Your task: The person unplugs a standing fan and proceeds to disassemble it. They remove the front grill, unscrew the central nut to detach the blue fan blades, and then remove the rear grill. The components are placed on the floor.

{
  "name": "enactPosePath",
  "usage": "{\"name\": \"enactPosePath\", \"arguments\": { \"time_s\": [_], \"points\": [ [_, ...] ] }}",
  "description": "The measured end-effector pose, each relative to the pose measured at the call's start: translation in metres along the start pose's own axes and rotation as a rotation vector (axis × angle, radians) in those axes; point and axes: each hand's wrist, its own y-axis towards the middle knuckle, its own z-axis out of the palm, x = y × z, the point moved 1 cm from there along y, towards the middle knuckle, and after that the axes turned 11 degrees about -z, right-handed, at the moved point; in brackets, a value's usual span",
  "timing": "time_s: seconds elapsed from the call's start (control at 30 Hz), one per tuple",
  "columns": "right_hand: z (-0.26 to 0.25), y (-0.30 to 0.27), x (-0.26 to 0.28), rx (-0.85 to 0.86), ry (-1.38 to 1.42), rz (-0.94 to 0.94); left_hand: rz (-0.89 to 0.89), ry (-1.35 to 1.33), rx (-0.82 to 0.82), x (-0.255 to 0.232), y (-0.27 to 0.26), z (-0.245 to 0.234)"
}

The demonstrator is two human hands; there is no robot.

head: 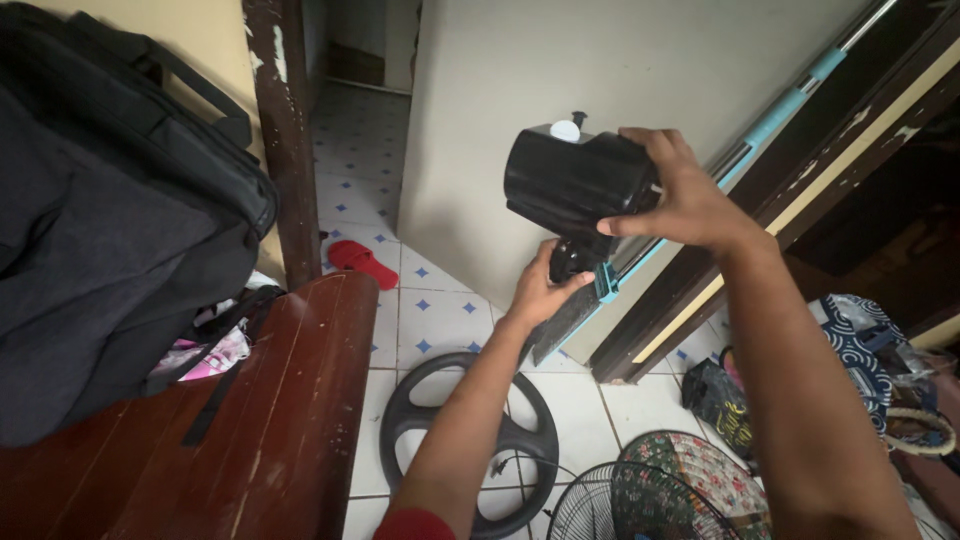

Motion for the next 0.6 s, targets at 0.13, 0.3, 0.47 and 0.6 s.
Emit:
{"name": "enactPosePath", "arguments": {
  "time_s": [0.13, 0.3, 0.47, 0.6],
  "points": [
    [0.001, -0.001, -0.002, 0.004, -0.039, 0.022, -0.004, 0.012, 0.113, 0.004, 0.005, -0.005],
    [0.000, 0.002, 0.002, 0.065, -0.171, 0.026, -0.003, -0.031, 0.046, 0.010, -0.004, 0.004],
    [-0.008, -0.002, -0.003, 0.094, -0.109, 0.044, -0.032, 0.001, 0.042, 0.007, -0.006, 0.003],
    [-0.008, -0.005, -0.001, 0.029, -0.071, 0.105, -0.093, 0.054, 0.045, 0.002, -0.008, 0.001]
  ]
}}
